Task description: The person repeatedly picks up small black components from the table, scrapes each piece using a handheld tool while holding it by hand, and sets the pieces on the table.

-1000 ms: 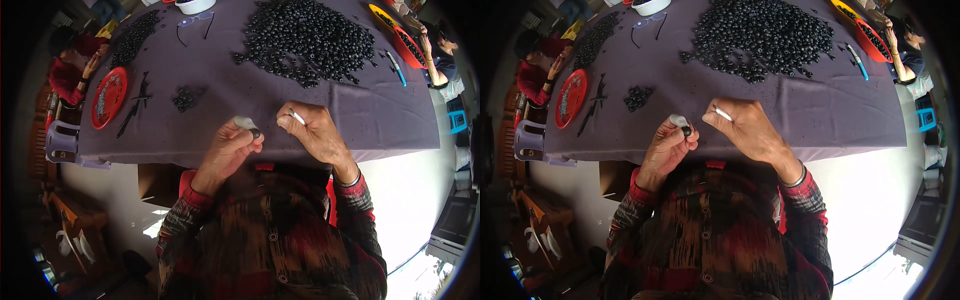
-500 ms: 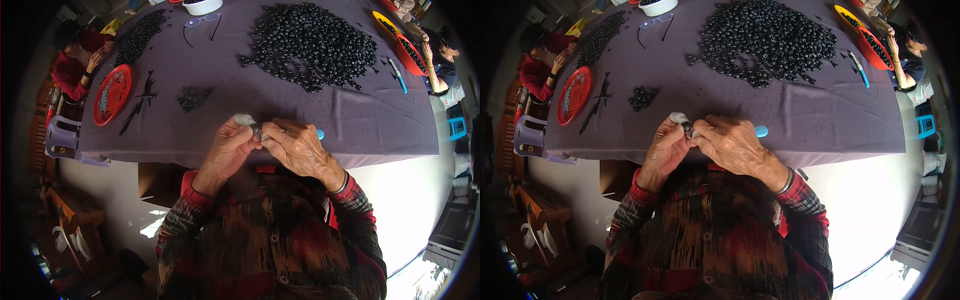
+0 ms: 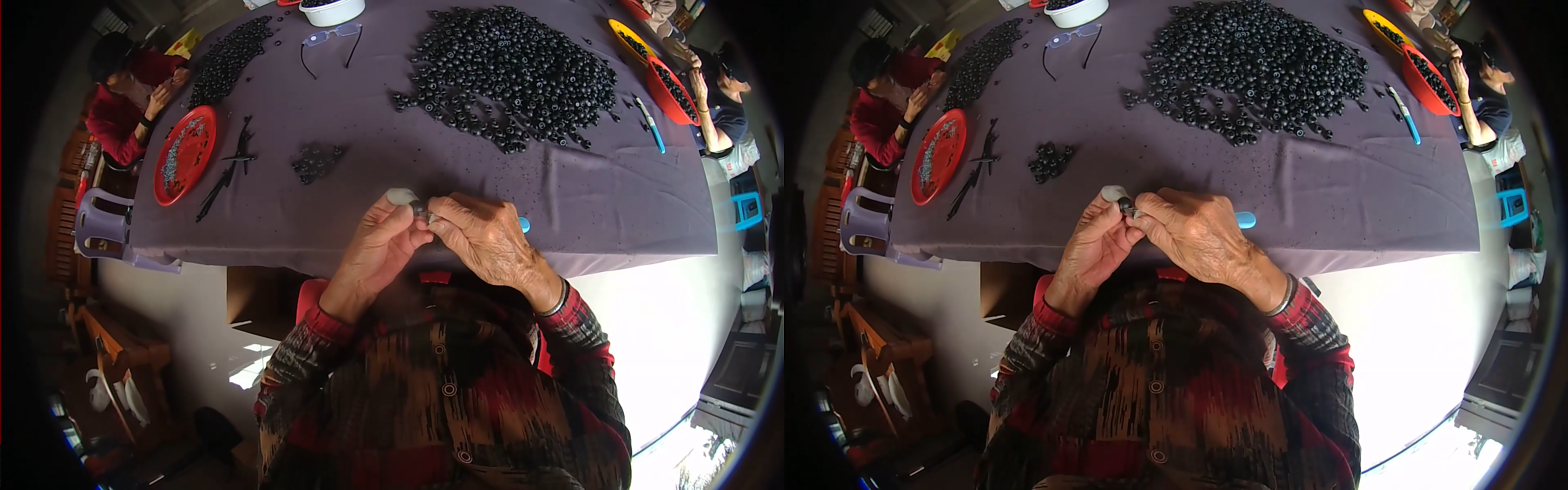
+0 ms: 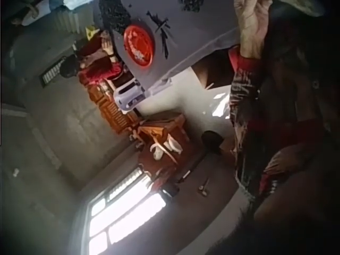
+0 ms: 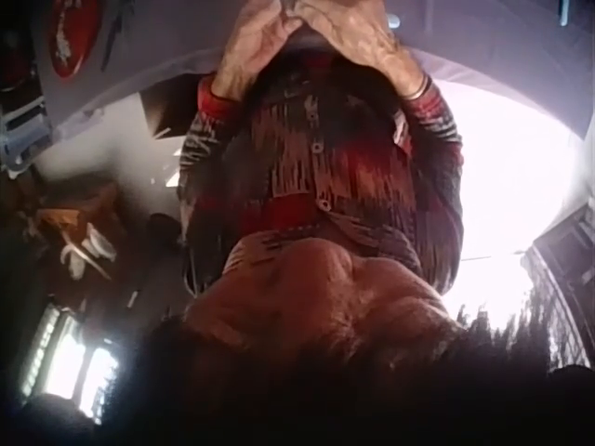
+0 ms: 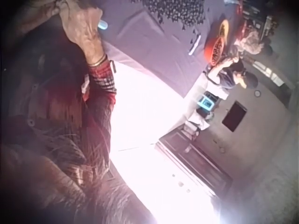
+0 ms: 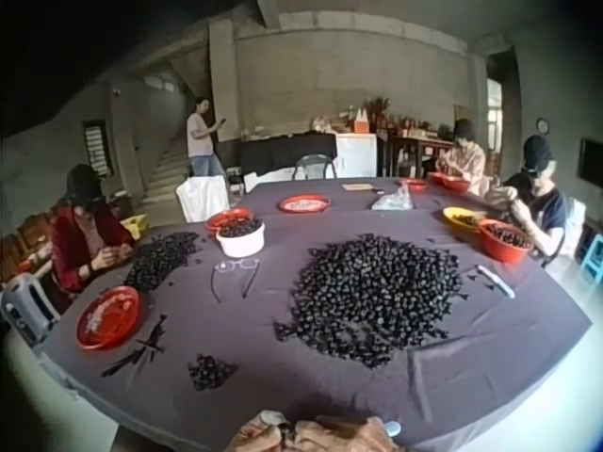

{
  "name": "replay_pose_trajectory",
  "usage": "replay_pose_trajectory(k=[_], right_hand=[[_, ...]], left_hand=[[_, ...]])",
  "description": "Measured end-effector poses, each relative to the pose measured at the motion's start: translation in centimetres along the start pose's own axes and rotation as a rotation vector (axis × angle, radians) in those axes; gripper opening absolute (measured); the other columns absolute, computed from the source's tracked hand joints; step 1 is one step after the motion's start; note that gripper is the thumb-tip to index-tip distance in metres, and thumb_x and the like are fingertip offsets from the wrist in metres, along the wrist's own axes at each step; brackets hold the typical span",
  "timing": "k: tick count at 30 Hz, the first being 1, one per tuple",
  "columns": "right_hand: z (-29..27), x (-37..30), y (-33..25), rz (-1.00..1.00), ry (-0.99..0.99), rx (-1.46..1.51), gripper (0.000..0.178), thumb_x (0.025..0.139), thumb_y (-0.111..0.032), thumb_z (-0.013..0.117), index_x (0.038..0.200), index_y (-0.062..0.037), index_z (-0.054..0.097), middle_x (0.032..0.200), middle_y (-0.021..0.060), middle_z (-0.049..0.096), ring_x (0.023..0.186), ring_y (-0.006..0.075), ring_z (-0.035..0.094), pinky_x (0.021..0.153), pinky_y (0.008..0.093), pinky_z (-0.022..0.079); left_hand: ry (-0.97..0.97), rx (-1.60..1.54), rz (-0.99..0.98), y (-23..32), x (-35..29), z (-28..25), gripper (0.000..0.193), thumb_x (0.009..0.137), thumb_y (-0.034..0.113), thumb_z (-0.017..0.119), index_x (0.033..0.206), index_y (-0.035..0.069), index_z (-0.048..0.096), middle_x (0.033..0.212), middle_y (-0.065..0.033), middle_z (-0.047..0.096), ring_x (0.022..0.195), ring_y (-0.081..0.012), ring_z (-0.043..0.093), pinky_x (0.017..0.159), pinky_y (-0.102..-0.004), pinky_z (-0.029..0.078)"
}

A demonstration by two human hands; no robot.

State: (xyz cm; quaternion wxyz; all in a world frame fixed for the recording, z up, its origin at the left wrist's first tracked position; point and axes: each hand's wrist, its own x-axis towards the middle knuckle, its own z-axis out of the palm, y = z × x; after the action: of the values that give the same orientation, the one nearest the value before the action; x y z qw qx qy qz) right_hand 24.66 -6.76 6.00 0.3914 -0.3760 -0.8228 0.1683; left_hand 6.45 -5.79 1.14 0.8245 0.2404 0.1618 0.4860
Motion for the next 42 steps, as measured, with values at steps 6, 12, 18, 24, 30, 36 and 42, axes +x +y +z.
replay_pose_trajectory(k=[6,12,18,24,30,36,42], right_hand=[[0.2,-0.2,0.3,0.026,0.011,0.064,0.013,0.09,-0.016,0.058,0.098,-0.0048,0.059,0.083,0.0092,0.064,0.069,0.03,0.064,0.054,0.0368,0.05],[0.0,-0.1,0.2,0.036,-0.021,0.075,0.014,0.09,-0.016,0.058,0.098,-0.0041,0.059,0.084,0.0099,0.065,0.071,0.03,0.064,0.055,0.0364,0.051],[0.6,0.1,2.3,0.13,0.045,-0.01,0.016,0.092,-0.02,0.058,0.099,-0.0063,0.061,0.074,0.0115,0.064,0.067,0.0337,0.062,0.054,0.0397,0.049],[-1.1,0.9,2.0,0.396,-0.13,-0.043,0.021,0.094,-0.023,0.054,0.104,-0.0056,0.062,0.076,0.0158,0.063,0.068,0.0379,0.059,0.06,0.0388,0.048],[-1.4,1.2,1.6,0.393,-0.139,0.181,0.024,0.093,-0.024,0.058,0.101,-0.0017,0.063,0.077,0.0119,0.06,0.068,0.0244,0.063,0.058,0.0352,0.045],[-0.8,1.4,0.8,0.285,-0.134,0.513,0.018,0.085,-0.01,0.069,0.098,0.0014,0.067,0.083,0.0037,0.06,0.072,0.0094,0.058,0.066,0.0249,0.049],[-0.9,0.9,0.7,0.366,-0.192,0.643,0.015,0.081,-0.008,0.071,0.09,0.0034,0.067,0.076,0.0042,0.06,0.069,0.0093,0.061,0.061,0.0254,0.051]], left_hand=[[0.0,-0.017,-0.013,-0.2,0.0,0.3,0.009,0.094,0.011,0.056,0.101,0.007,0.06,0.09,-0.0031,0.062,0.082,-0.0118,0.059,0.076,-0.0286,0.055],[0.007,-0.011,-0.025,-0.2,0.0,0.2,0.008,0.094,0.012,0.056,0.099,0.008,0.06,0.089,-0.0026,0.062,0.083,-0.0117,0.059,0.076,-0.029,0.054],[-0.015,0.063,-0.019,-1.2,-0.5,1.2,0.009,0.091,0.005,0.056,0.099,0.007,0.061,0.088,-0.0047,0.062,0.081,-0.0158,0.06,0.075,-0.0327,0.054],[-0.025,0.004,-0.003,-0.2,-0.5,0.1,0.007,0.092,0.01,0.057,0.097,0.01,0.063,0.087,-0.0021,0.062,0.083,-0.0137,0.058,0.077,-0.0317,0.052],[-0.002,0.001,-0.052,-0.6,0.3,-0.6,0.006,0.093,0.012,0.057,0.096,0.008,0.061,0.087,-0.0021,0.061,0.082,-0.0118,0.058,0.076,-0.0288,0.052],[-0.014,0.031,-0.06,-0.8,0.4,-0.6,0.015,0.093,0.007,0.054,0.108,0.008,0.055,0.097,-0.003,0.06,0.083,-0.0123,0.06,0.075,-0.029,0.054],[-0.07,0.048,-0.147,-0.8,-0.1,0.1,0.027,0.09,0.006,0.056,0.117,0.005,0.049,0.103,-0.0041,0.06,0.085,-0.0129,0.062,0.073,-0.0302,0.055]])
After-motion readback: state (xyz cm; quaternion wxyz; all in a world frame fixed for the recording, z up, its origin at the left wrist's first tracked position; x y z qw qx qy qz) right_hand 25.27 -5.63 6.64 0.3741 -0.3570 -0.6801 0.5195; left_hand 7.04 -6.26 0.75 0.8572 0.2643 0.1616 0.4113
